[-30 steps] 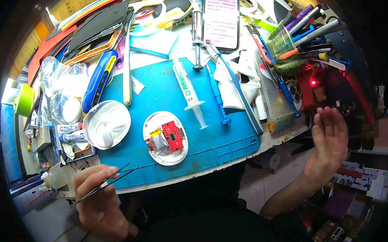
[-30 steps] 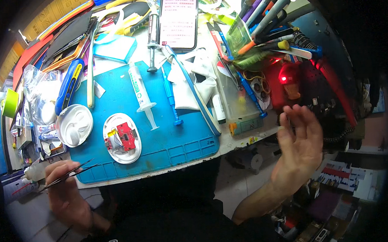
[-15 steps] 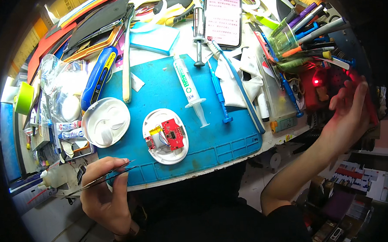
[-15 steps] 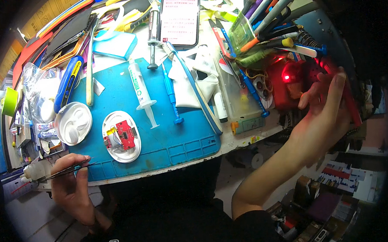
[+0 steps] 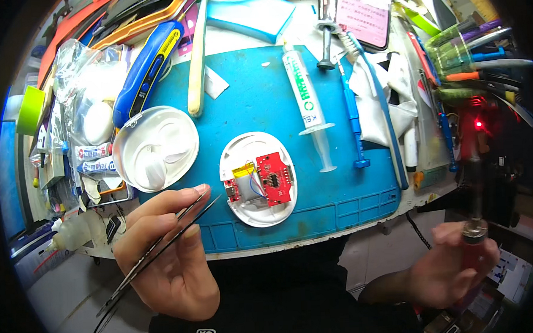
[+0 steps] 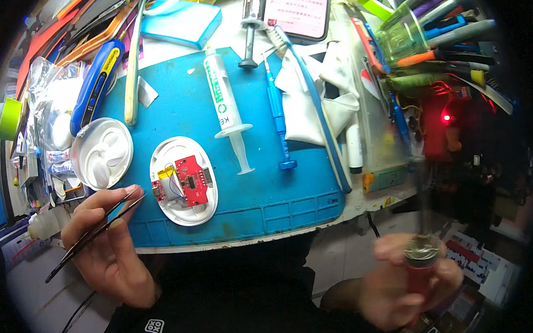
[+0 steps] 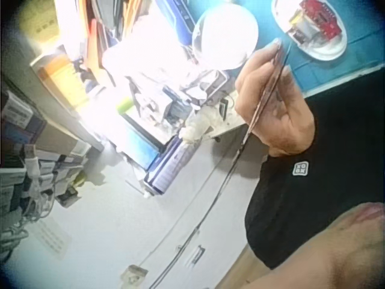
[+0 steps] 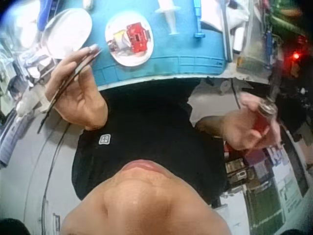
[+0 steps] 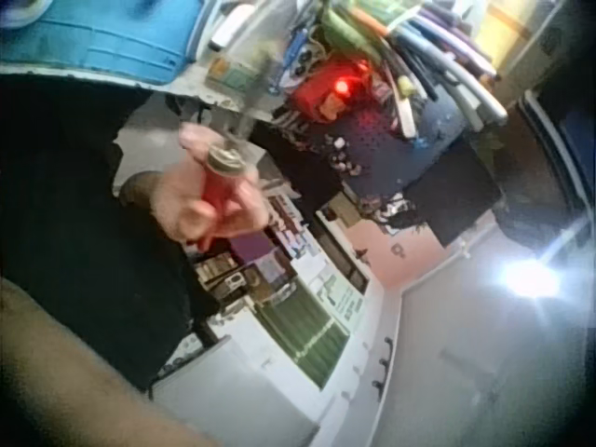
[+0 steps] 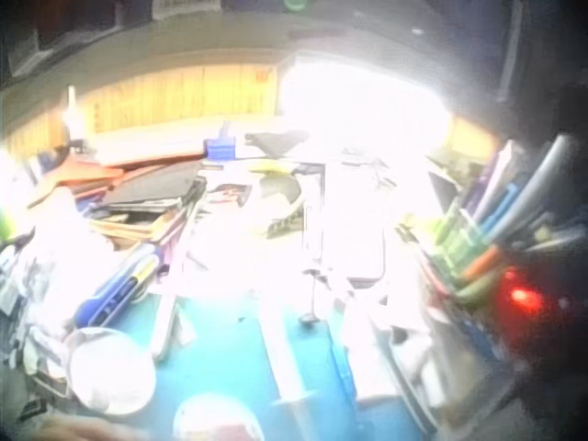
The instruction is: The person solders a small red circuit board inside a white earbud charging case. They use a soldering iron and tweezers to attach components, and apply flux from a syringe to the board. The person repeatedly heats and adjusts connections on the board throughout the clip.
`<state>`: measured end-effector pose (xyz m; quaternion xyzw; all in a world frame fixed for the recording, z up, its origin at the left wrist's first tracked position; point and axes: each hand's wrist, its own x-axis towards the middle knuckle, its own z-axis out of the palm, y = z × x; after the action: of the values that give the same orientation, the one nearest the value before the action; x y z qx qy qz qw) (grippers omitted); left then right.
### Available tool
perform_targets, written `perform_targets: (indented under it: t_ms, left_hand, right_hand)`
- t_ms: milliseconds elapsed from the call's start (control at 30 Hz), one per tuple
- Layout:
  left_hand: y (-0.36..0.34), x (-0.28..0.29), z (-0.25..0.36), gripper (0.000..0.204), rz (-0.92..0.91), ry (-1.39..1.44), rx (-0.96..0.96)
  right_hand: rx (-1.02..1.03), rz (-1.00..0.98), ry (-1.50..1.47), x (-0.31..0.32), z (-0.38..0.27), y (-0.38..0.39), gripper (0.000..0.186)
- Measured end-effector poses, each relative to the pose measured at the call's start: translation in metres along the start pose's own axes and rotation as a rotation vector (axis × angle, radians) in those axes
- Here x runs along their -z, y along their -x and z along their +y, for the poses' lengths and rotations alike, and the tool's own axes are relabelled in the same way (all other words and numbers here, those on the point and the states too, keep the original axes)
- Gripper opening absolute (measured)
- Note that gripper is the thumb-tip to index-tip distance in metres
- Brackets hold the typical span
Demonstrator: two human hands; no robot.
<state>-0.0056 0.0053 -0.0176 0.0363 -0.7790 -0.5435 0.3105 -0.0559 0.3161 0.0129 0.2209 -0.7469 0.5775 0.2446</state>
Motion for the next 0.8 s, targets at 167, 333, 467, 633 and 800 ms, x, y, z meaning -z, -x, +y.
perform_targets:
  t_ms: [167, 333, 467, 633, 800]
  left_hand:
    - [0.001, 0.002, 0.006, 0.032, -0.076, 0.019, 0.049]
    - [-0.002, 0.005, 0.005, 0.033, -0.143, 0.053, 0.033]
    - [0.002, 0.001, 0.008, 0.027, -0.053, 0.049, 0.088]
    - [0.000, 0.002, 0.009, 0.029, -0.113, 0.075, 0.080]
    - [-0.005, 0.002, 0.010, 0.032, -0.136, 0.051, 0.044]
  right_hand:
    - [-0.088, -0.298, -0.245, -0.037, 0.013, -0.005, 0.047]
    - [-0.055, -0.394, -0.274, -0.051, 0.022, -0.006, 0.048]
    - [-0.041, -0.383, -0.321, -0.058, 0.026, -0.006, 0.048]
    - [-0.130, -0.394, -0.344, -0.058, 0.021, -0.004, 0.049]
    - [-0.167, -0.460, -0.359, -0.053, 0.024, -0.009, 0.053]
